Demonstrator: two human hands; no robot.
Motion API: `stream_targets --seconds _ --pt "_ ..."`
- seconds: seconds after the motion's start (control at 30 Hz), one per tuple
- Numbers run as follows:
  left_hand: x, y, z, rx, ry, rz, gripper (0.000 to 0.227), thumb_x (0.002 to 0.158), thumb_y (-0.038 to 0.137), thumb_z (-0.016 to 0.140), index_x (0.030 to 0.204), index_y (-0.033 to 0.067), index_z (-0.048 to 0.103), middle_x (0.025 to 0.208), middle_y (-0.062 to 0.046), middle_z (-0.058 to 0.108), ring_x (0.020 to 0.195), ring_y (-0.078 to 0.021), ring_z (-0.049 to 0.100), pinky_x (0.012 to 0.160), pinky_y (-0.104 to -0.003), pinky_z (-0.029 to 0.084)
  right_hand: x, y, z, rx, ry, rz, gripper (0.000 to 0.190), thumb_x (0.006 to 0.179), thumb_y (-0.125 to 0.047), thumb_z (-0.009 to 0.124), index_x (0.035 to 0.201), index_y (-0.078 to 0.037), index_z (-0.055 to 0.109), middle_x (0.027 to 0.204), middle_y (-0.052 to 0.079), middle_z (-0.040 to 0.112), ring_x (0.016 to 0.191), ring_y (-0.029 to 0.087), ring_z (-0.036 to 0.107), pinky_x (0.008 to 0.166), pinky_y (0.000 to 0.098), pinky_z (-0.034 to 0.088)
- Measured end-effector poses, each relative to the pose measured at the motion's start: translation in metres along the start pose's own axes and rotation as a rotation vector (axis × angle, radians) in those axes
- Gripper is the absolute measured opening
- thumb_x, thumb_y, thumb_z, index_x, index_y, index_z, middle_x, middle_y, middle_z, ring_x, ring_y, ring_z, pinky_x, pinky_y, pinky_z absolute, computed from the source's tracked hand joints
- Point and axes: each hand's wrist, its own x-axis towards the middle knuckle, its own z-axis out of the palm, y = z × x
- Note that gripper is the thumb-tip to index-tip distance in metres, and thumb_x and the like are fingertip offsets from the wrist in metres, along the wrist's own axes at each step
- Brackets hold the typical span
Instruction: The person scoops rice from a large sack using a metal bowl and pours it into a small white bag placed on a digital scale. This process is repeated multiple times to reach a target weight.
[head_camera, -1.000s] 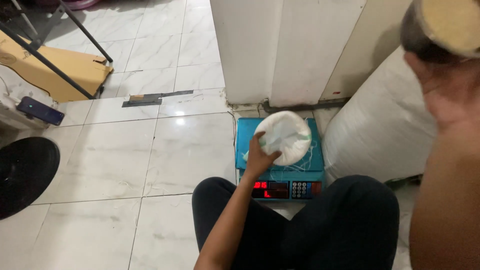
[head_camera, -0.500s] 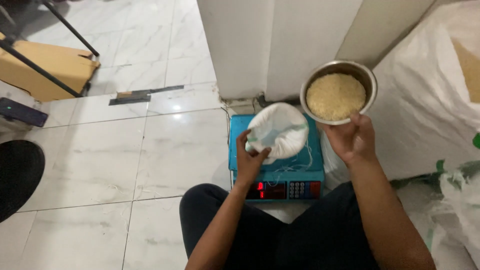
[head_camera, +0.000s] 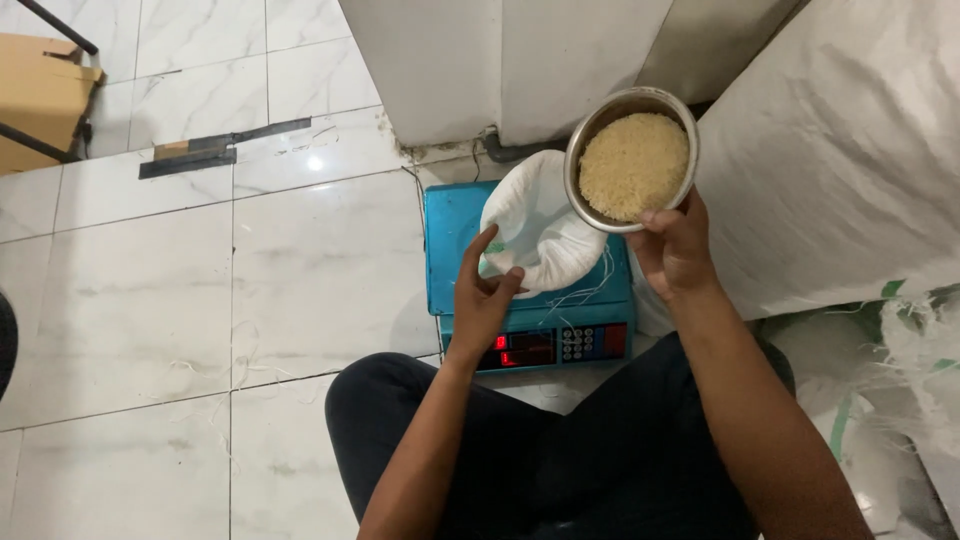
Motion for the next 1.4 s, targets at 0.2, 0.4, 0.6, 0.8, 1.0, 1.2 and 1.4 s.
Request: stream_targets --seconds 0.2,0.4,0.6,0.8,1.0,1.2,1.4 --pt "0.005 -0.009 -0.004 -0.039 -0.022 0.004 0.065 0.094 0.019 0.066 0.150 0.0108 0.034 0.154 -0.028 0.028 0.095 -0.0331 0.070 0.086 -0.051 0.060 0.001 0.005 0.009 -0.171 0.074 -0.064 0.074 0.071 -0.003 0.064 0.141 -0.011 0.041 0.127 0.010 0.055 0.116 0.028 0.061 0.096 0.0503 0.060" --pt "0.005 -0.012 -0.008 -0.032 -0.062 0.036 0.062 0.097 0.016 0.062 0.151 0.0095 0.031 0.156 -0.028 0.020 0.096 -0.0361 0.069 0.086 -0.054 0.060 0.001 0.006 0.015 -0.241 0.099 -0.085 0.074 0.069 -0.004 0.070 0.136 -0.013 0.042 0.125 0.007 0.056 0.114 0.023 0.061 0.095 0.0444 0.062" --pt "0.006 -0.021 -0.007 -0.035 -0.061 0.031 0.063 0.096 0.017 0.064 0.150 0.0109 0.033 0.156 -0.022 0.025 0.093 -0.0341 0.070 0.081 -0.050 0.063 -0.001 0.008 0.018 -0.349 0.116 -0.182 0.072 0.068 -0.006 0.075 0.134 -0.012 0.045 0.119 0.004 0.056 0.112 0.019 0.058 0.094 0.0400 0.056" --pt "0.007 0.001 0.000 -0.007 -0.063 0.039 0.063 0.098 0.016 0.062 0.152 0.0099 0.030 0.091 -0.015 0.068 0.065 -0.0154 0.067 0.054 -0.029 0.050 -0.001 0.011 0.014 -0.377 0.111 -0.244 0.078 0.065 -0.008 0.078 0.135 -0.013 0.044 0.119 0.004 0.055 0.114 0.018 0.055 0.095 0.0401 0.053" --pt "0.007 -0.017 -0.003 -0.025 -0.061 0.015 0.064 0.096 0.014 0.062 0.150 0.0088 0.030 0.152 -0.024 0.030 0.088 -0.0336 0.071 0.079 -0.050 0.063 -0.001 0.011 0.013 -0.412 0.128 -0.267 0.084 0.063 -0.002 0.079 0.138 -0.011 0.041 0.119 0.005 0.052 0.114 0.019 0.052 0.099 0.0413 0.047" --pt "0.006 -0.008 0.000 0.017 -0.064 0.019 0.062 0.097 0.015 0.061 0.151 0.0096 0.029 0.138 -0.024 0.048 0.088 -0.0358 0.072 0.075 -0.049 0.063 -0.001 0.010 0.019 -0.430 0.101 -0.269 0.088 0.062 -0.008 0.084 0.139 -0.012 0.041 0.119 0.005 0.050 0.116 0.019 0.049 0.102 0.0432 0.044" --pt "0.006 -0.013 0.001 0.011 -0.044 0.017 0.061 0.096 0.012 0.061 0.150 0.0093 0.032 0.149 -0.025 0.037 0.091 -0.0384 0.070 0.078 -0.051 0.063 0.000 0.013 0.017 -0.451 0.087 -0.305 0.096 0.060 -0.003 0.084 0.143 -0.008 0.036 0.120 0.009 0.046 0.117 0.022 0.046 0.105 0.0461 0.041"
